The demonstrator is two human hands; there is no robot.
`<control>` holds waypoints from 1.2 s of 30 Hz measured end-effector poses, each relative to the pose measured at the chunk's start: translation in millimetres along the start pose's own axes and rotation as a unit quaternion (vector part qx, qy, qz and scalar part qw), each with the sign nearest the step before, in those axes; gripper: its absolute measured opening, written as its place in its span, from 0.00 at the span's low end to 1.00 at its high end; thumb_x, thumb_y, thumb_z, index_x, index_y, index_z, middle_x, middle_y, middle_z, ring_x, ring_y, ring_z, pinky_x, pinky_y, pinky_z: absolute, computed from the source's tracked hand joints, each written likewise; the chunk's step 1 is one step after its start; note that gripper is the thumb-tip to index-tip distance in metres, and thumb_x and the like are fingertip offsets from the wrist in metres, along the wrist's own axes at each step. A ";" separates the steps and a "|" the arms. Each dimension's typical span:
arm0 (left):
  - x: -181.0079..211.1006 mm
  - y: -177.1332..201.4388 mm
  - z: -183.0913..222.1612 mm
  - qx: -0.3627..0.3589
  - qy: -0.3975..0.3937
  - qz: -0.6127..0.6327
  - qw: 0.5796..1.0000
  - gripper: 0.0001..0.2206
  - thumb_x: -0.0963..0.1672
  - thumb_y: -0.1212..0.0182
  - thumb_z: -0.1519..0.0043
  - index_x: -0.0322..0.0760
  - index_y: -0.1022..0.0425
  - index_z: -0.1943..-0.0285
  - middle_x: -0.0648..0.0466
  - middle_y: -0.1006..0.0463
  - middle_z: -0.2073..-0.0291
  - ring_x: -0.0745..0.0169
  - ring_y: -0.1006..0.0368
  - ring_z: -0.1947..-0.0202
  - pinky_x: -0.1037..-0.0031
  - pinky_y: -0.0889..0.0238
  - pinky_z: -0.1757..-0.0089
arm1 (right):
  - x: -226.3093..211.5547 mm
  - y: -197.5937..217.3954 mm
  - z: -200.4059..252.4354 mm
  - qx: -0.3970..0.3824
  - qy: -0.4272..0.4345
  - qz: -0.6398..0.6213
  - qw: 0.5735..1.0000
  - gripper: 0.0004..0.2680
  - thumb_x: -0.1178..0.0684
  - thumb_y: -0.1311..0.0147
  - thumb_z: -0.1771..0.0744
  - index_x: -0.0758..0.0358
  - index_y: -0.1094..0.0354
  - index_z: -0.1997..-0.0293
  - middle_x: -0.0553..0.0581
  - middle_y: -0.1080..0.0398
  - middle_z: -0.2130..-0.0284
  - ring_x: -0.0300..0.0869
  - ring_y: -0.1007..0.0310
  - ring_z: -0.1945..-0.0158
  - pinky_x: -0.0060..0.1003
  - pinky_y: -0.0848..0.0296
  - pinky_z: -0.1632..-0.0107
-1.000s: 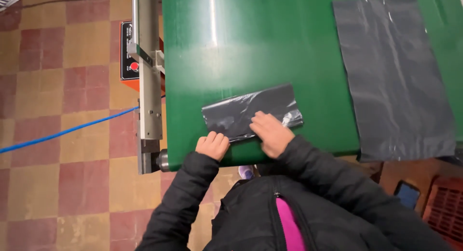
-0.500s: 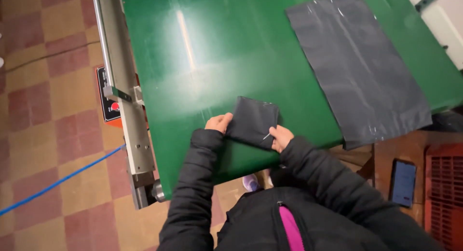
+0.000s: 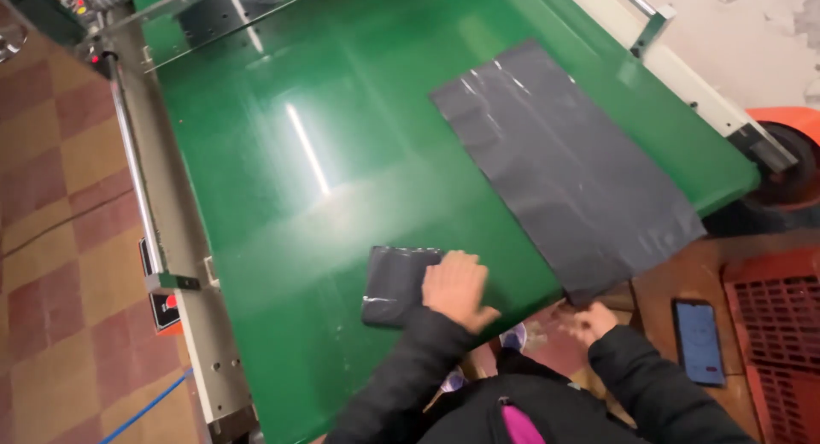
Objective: Folding large black plastic bags into smaller rectangles and placing them into a red crate.
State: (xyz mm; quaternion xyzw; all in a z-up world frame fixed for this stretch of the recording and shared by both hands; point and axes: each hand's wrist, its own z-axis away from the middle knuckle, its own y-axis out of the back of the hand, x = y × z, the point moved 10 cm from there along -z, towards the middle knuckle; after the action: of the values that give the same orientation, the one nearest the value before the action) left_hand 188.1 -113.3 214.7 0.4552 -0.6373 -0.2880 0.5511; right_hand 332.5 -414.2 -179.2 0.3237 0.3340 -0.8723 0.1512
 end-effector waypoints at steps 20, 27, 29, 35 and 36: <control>-17.1 -116.3 -103.3 -0.052 0.139 0.554 0.819 0.08 0.39 0.40 0.36 0.30 0.25 0.50 0.56 0.23 0.63 0.71 0.29 0.60 0.74 0.33 0.57 | -361.3 65.0 62.6 0.059 0.240 0.349 0.904 0.12 0.55 0.43 0.35 0.64 0.28 0.47 0.60 0.23 0.60 0.44 0.25 0.50 0.38 0.27 0.45; -234.1 -147.9 -192.7 0.201 0.219 0.486 0.822 0.10 0.42 0.39 0.35 0.30 0.24 0.50 0.56 0.20 0.61 0.70 0.28 0.61 0.73 0.32 0.56 | -468.3 -92.6 -125.3 -0.041 0.330 0.393 0.857 0.15 0.58 0.40 0.34 0.67 0.30 0.41 0.53 0.26 0.54 0.36 0.27 0.51 0.34 0.28 0.47; -276.6 -177.9 -193.6 0.198 0.257 0.399 0.858 0.11 0.44 0.37 0.35 0.28 0.25 0.53 0.51 0.20 0.64 0.64 0.28 0.63 0.70 0.32 0.58 | -466.6 -87.8 -171.1 0.015 0.314 0.485 0.816 0.13 0.55 0.37 0.34 0.68 0.30 0.46 0.57 0.25 0.58 0.42 0.26 0.55 0.38 0.27 0.49; -290.7 -174.8 -200.4 0.197 0.320 0.184 0.908 0.15 0.48 0.36 0.37 0.29 0.26 0.59 0.40 0.21 0.69 0.40 0.25 0.67 0.60 0.32 0.62 | -487.1 -143.5 -206.5 0.125 0.339 0.692 0.625 0.22 0.45 0.31 0.42 0.61 0.29 0.46 0.59 0.27 0.58 0.54 0.28 0.53 0.48 0.29 0.49; -283.7 -168.2 -198.0 0.219 0.305 0.185 0.908 0.14 0.49 0.37 0.37 0.30 0.26 0.58 0.40 0.21 0.68 0.37 0.25 0.66 0.59 0.32 0.62 | -487.8 -172.7 -191.4 0.111 0.418 0.733 0.524 0.25 0.44 0.29 0.45 0.61 0.29 0.46 0.60 0.28 0.55 0.58 0.31 0.50 0.50 0.32 0.48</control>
State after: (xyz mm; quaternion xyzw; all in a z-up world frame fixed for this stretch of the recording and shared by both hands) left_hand 417.1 97.5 -11.4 0.5040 -0.5577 0.1186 0.6487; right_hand 701.7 -134.5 120.6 0.7963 -0.0954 -0.2482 0.5433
